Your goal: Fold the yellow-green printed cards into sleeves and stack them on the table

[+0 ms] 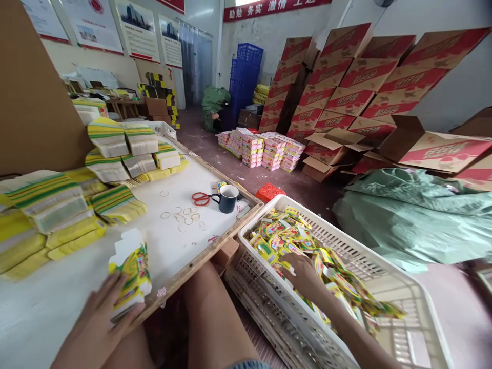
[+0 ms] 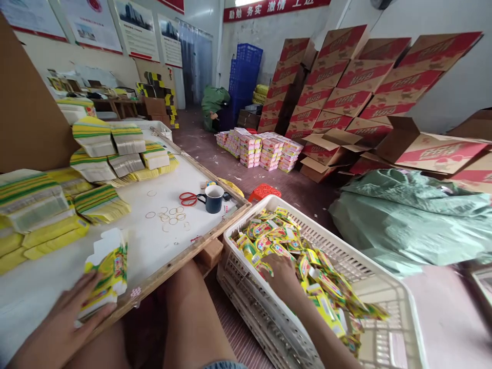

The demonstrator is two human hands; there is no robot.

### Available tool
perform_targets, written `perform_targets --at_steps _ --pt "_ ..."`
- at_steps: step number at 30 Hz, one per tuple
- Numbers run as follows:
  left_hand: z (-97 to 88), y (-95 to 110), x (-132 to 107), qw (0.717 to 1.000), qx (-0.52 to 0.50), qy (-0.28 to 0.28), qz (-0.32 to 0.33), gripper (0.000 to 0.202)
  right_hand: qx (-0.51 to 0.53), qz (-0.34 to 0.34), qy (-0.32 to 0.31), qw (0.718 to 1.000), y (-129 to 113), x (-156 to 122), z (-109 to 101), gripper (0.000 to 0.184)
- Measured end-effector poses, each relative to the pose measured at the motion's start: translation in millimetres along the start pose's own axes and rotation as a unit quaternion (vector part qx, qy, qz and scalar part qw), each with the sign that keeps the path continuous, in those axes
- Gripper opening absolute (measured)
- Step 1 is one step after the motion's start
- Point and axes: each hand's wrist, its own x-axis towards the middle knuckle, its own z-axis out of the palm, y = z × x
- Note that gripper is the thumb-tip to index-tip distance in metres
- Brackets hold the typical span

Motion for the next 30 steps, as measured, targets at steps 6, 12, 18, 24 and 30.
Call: perform_targets --at_steps 6,12,18,24,30 --pt "-28.2 17 5 0.997 0.028 -0.066 -0.019 0.038 0.299 -0.154 -0.008 0.942 -156 13 20 0.023" --pt "-38.7 48 -5 0.99 -0.089 -0.097 -0.047 0.036 0.342 -0.117 0.014 0.932 -280 28 41 0.033" --pt "-33.6 46 -16 0.975 -0.208 -0.018 -0.074 0.029 0.314 -0.127 -0.023 0.941 -331 47 64 0.035" --pt "-27.8 44 -18 0.966 -0.237 0.001 -0.106 0.028 0.361 -0.104 -0.013 0.927 -329 40 70 0.035" --pt "-29.5 47 -22 0.947 -0.289 0.038 -0.131 0.023 0.461 -0.069 0.012 0.884 -337 37 74 0.023"
